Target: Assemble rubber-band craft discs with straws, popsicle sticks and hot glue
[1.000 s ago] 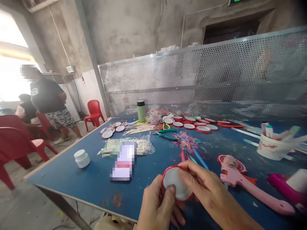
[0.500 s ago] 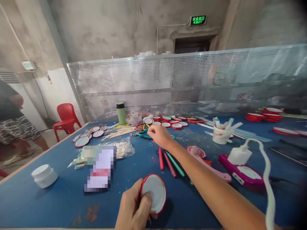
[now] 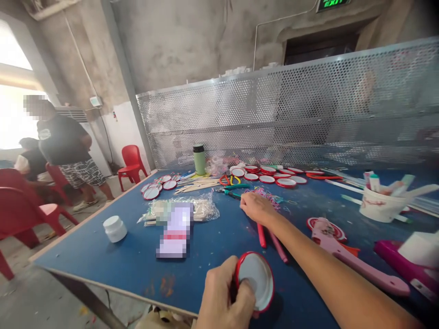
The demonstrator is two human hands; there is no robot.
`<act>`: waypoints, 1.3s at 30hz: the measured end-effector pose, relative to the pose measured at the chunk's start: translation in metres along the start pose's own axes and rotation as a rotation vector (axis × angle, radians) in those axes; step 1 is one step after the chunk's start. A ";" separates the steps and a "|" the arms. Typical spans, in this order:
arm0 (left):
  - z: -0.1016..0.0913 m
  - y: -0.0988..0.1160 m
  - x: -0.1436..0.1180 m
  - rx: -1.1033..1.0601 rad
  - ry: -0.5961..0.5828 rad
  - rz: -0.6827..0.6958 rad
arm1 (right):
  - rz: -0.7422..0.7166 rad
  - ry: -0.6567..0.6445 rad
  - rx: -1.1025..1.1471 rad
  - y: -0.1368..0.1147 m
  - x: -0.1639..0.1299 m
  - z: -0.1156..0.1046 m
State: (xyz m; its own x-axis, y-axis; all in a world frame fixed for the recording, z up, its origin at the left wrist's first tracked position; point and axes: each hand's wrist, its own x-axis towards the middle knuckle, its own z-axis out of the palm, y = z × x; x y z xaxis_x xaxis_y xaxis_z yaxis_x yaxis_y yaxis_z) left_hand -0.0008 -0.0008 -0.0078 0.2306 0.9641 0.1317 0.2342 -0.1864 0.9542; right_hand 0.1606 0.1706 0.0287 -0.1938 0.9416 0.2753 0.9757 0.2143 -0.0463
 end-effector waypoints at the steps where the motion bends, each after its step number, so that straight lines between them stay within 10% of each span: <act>1: 0.000 0.000 0.000 0.004 -0.001 0.000 | -0.011 0.000 -0.015 -0.001 -0.001 0.000; 11: 0.000 0.001 0.004 -0.102 -0.016 -0.044 | -0.082 0.058 -0.077 -0.009 -0.003 -0.004; 16: -0.003 0.000 0.006 -0.174 -0.050 -0.040 | -0.119 0.184 0.422 -0.027 -0.023 -0.049; 21: -0.007 -0.003 0.004 -0.315 -0.108 0.019 | -0.167 -0.108 0.910 -0.047 -0.077 -0.078; 39: -0.015 -0.002 0.003 -0.679 -0.234 -0.140 | 0.049 -0.306 1.319 -0.040 -0.161 -0.048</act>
State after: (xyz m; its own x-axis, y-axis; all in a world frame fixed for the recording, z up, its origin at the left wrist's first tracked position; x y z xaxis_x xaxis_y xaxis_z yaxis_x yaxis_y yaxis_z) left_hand -0.0150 0.0052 -0.0054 0.4550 0.8904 0.0080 -0.3435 0.1673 0.9241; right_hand 0.1574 -0.0021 0.0319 -0.3449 0.9381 0.0318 0.1918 0.1036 -0.9759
